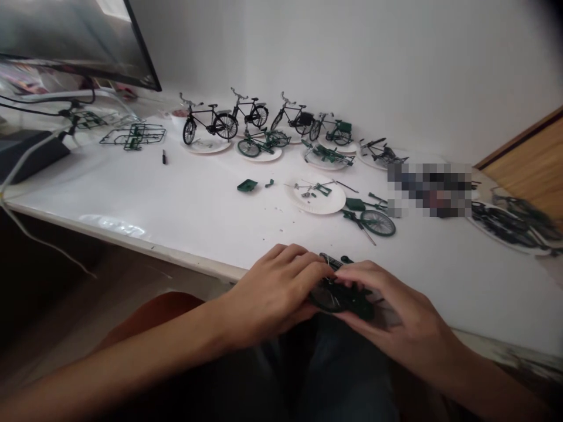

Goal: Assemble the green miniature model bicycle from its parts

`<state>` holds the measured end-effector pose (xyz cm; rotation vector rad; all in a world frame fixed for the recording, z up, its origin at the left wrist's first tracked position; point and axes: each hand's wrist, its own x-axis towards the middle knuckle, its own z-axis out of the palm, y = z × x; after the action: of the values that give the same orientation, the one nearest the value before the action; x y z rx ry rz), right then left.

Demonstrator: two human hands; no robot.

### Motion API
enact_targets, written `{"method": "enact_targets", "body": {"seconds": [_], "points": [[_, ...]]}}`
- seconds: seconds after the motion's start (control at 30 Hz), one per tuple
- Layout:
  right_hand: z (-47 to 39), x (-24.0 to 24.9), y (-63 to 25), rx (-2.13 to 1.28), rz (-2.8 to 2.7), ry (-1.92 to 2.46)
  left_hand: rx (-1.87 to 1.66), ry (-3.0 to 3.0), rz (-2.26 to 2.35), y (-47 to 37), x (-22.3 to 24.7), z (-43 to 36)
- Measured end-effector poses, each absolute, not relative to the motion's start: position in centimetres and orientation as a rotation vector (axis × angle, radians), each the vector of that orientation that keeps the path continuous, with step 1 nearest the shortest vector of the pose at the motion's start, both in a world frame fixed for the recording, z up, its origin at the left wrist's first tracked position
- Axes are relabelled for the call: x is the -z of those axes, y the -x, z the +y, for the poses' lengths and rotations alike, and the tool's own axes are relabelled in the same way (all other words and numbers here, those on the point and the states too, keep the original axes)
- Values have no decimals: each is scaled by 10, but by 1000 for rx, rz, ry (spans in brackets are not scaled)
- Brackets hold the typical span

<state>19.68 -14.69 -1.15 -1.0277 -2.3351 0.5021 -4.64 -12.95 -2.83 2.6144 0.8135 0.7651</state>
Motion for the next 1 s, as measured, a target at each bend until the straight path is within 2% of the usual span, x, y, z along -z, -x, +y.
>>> {"method": "enact_targets", "body": {"seconds": [0.27,0.43,0.63,0.83,1.0], "points": [[-98,-39,-202,-663,-2159,1273,-959,-2317,759,37,-1,-76],[-47,-58,-206,-814,-2014,1242,-1018,-2121,593,21,-26,-18],[-16,-41,-207,-901,-1540,1198,-1088,-1740,532,-3,-29,33],[-20,-19,-205,-1196,-1224,1048,-1135,-1710,593,-22,-10,23],[-27,-13,-200,-1299,-1230,1054,-993,-1454,624,-17,-14,15]]}}
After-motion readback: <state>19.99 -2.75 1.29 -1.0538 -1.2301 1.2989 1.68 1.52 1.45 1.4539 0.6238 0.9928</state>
